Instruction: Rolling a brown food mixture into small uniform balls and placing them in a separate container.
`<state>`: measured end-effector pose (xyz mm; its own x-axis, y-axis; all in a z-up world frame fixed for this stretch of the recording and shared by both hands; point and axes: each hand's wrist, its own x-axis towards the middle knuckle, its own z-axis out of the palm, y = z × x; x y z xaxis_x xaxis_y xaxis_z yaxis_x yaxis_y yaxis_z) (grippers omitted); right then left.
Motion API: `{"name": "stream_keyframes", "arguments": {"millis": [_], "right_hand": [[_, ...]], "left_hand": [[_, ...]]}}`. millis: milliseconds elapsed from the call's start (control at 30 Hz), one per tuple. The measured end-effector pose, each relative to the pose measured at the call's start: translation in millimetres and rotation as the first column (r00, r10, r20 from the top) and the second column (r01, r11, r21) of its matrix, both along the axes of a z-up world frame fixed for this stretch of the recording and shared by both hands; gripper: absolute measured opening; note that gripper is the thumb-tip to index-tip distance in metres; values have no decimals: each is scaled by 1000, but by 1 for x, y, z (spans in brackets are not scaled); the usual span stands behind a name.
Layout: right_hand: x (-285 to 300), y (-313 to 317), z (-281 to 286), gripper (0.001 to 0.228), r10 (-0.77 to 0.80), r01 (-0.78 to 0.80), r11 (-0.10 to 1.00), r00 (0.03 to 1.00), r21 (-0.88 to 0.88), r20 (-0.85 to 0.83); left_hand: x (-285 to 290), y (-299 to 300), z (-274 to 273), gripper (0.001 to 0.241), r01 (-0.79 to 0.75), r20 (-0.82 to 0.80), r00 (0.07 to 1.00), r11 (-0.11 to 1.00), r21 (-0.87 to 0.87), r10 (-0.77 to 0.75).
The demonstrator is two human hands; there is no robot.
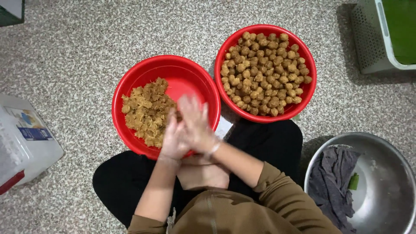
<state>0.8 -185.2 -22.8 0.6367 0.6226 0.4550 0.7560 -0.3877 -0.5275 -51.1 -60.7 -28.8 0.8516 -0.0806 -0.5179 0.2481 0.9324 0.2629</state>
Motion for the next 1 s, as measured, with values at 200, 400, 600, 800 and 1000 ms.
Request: {"name": "stream_keyframes", "arguments": {"millis": [200,400,600,800,1000], "right_hand": [[-14,25,46,111,116,-113,990,993,87,-36],[-20,-5,63,70,18,96,954,929,-285,370],[10,10,97,110,138,-176,971,965,-159,-225],[-47,8,51,98,214,-170,953,964,-249,160],[31,-6,38,96,41,-46,956,999,-290,-23]], "left_hand": [[3,-37,101,49,-80,-21,997,933,-352,78],[-11,4,3,51,-150,209,939,873,-464,272],[-14,-5,-14,55,-116,262,933,896,-428,246],[-18,-41,32,93,-31,694,712,993,-113,101],[-26,-23,-31,71,109,753,646,962,-252,124]]}}
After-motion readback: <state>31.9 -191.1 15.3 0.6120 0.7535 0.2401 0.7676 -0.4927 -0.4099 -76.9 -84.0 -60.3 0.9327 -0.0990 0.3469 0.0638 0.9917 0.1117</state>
